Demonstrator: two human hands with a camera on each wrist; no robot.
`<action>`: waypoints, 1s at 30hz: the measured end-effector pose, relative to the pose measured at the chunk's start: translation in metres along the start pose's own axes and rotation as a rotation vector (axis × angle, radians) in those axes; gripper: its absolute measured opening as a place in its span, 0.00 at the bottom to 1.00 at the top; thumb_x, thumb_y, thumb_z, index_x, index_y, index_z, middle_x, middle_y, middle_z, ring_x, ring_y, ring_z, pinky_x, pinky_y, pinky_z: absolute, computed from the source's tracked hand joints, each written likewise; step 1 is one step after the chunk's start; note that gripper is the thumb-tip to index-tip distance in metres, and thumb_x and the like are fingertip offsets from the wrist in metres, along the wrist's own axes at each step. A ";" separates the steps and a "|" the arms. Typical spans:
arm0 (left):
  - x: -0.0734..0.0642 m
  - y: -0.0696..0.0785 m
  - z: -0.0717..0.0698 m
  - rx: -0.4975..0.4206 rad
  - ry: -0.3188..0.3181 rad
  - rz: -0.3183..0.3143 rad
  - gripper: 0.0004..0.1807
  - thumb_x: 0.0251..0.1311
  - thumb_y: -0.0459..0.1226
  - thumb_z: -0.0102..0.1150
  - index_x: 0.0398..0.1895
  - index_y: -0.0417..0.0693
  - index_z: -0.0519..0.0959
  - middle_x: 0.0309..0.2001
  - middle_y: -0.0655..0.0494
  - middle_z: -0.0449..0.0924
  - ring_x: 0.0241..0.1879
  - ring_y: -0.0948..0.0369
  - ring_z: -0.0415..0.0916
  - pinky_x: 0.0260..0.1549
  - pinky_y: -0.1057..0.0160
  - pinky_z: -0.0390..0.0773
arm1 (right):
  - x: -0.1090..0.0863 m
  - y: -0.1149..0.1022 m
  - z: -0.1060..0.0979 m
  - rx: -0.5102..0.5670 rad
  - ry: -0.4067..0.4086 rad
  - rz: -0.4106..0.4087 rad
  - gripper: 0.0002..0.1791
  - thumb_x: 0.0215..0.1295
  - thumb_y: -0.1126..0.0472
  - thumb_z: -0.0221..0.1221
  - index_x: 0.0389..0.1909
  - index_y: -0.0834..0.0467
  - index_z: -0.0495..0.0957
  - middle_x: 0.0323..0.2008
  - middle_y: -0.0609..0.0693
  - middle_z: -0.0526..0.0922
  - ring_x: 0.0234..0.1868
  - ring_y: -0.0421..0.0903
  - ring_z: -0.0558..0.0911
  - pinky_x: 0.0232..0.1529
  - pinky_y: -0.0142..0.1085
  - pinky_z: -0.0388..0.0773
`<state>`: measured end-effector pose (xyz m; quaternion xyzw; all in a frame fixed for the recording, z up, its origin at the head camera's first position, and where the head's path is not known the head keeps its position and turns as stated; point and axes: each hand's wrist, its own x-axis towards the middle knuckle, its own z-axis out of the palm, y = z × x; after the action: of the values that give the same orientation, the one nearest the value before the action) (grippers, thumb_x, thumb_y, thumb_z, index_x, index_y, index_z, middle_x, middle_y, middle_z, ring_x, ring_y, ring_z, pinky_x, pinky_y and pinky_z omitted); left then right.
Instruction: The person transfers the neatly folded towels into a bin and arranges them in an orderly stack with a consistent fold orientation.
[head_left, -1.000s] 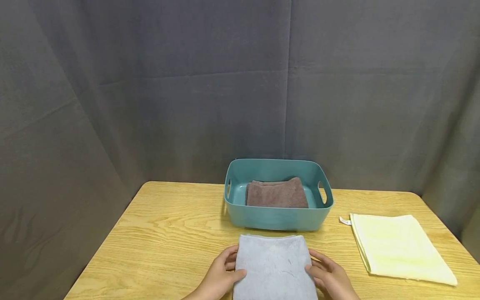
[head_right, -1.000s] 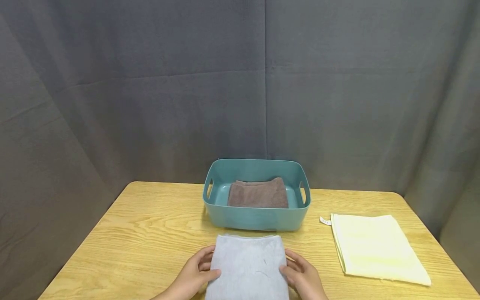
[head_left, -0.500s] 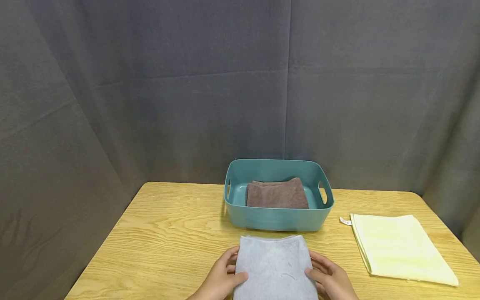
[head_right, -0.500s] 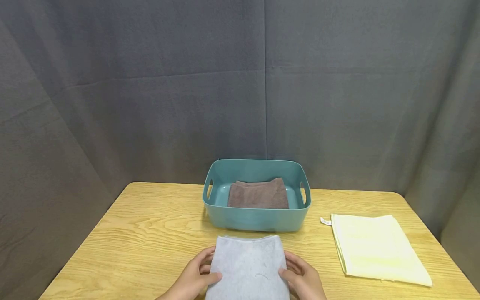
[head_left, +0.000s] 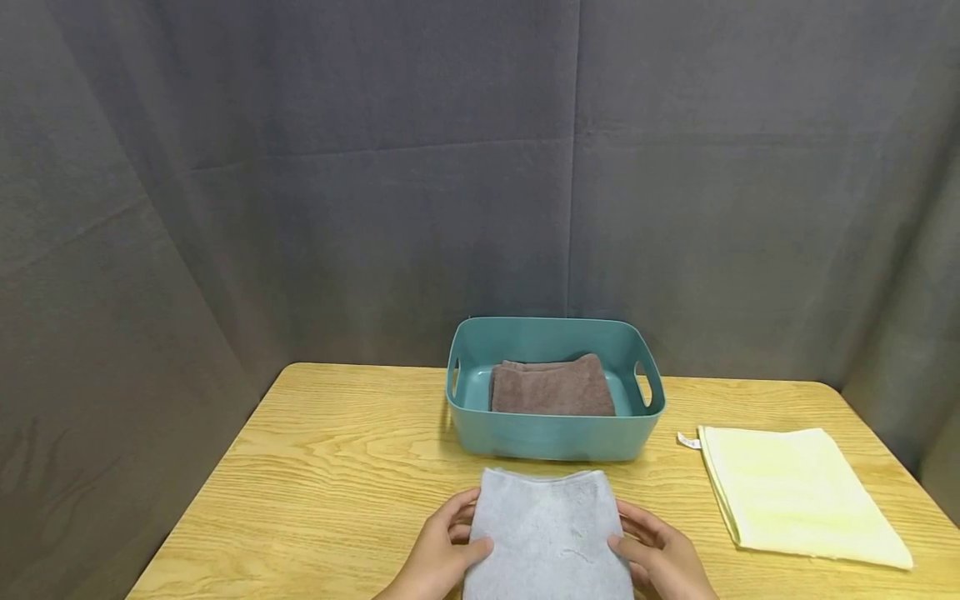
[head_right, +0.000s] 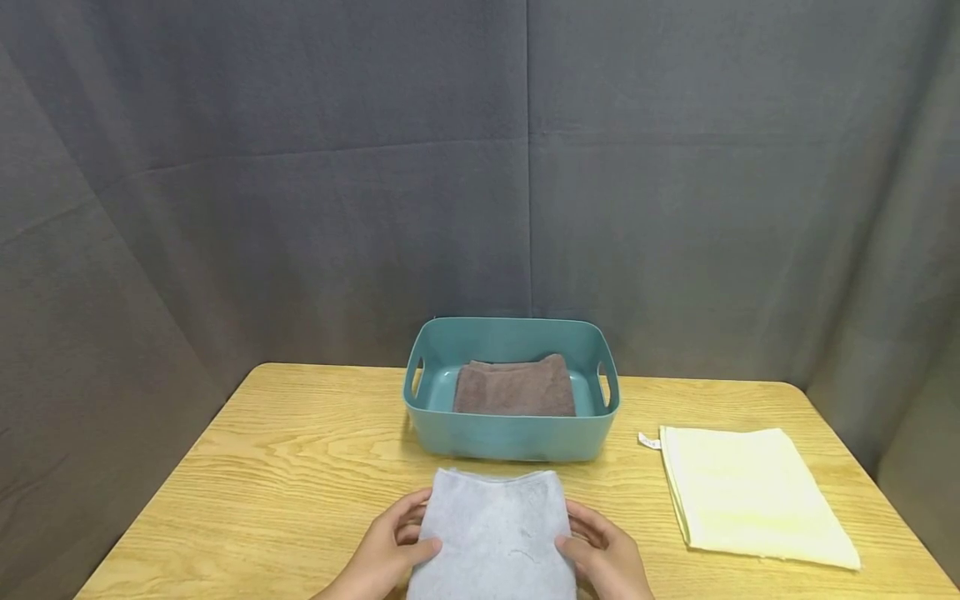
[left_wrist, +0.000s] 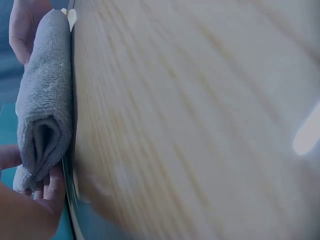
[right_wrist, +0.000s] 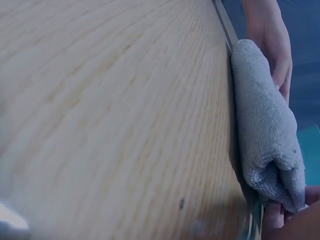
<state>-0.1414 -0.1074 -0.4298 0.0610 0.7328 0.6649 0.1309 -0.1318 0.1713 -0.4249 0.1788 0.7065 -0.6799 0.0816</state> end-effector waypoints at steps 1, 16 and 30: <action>0.000 0.000 0.000 -0.006 -0.002 0.000 0.36 0.59 0.24 0.63 0.70 0.27 0.60 0.57 0.39 0.73 0.48 0.50 0.78 0.41 0.54 0.81 | 0.000 0.000 0.000 -0.004 -0.002 -0.002 0.32 0.59 0.69 0.67 0.65 0.70 0.70 0.54 0.64 0.80 0.47 0.49 0.82 0.43 0.45 0.82; -0.003 0.005 0.003 -0.009 0.011 0.009 0.34 0.59 0.25 0.63 0.69 0.28 0.62 0.57 0.42 0.75 0.47 0.51 0.79 0.44 0.55 0.80 | -0.006 -0.006 -0.008 -0.005 -0.022 -0.030 0.33 0.61 0.67 0.66 0.67 0.69 0.68 0.61 0.67 0.75 0.53 0.51 0.80 0.47 0.46 0.81; -0.006 0.016 0.006 -0.087 0.001 0.030 0.35 0.59 0.26 0.63 0.69 0.28 0.62 0.57 0.42 0.74 0.51 0.49 0.78 0.45 0.55 0.81 | -0.013 -0.015 -0.017 0.067 -0.049 -0.044 0.35 0.63 0.64 0.65 0.69 0.67 0.66 0.64 0.62 0.73 0.54 0.46 0.78 0.48 0.40 0.80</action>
<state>-0.1352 -0.1017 -0.4140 0.0659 0.7024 0.6980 0.1229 -0.1236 0.1857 -0.4051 0.1492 0.6847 -0.7092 0.0781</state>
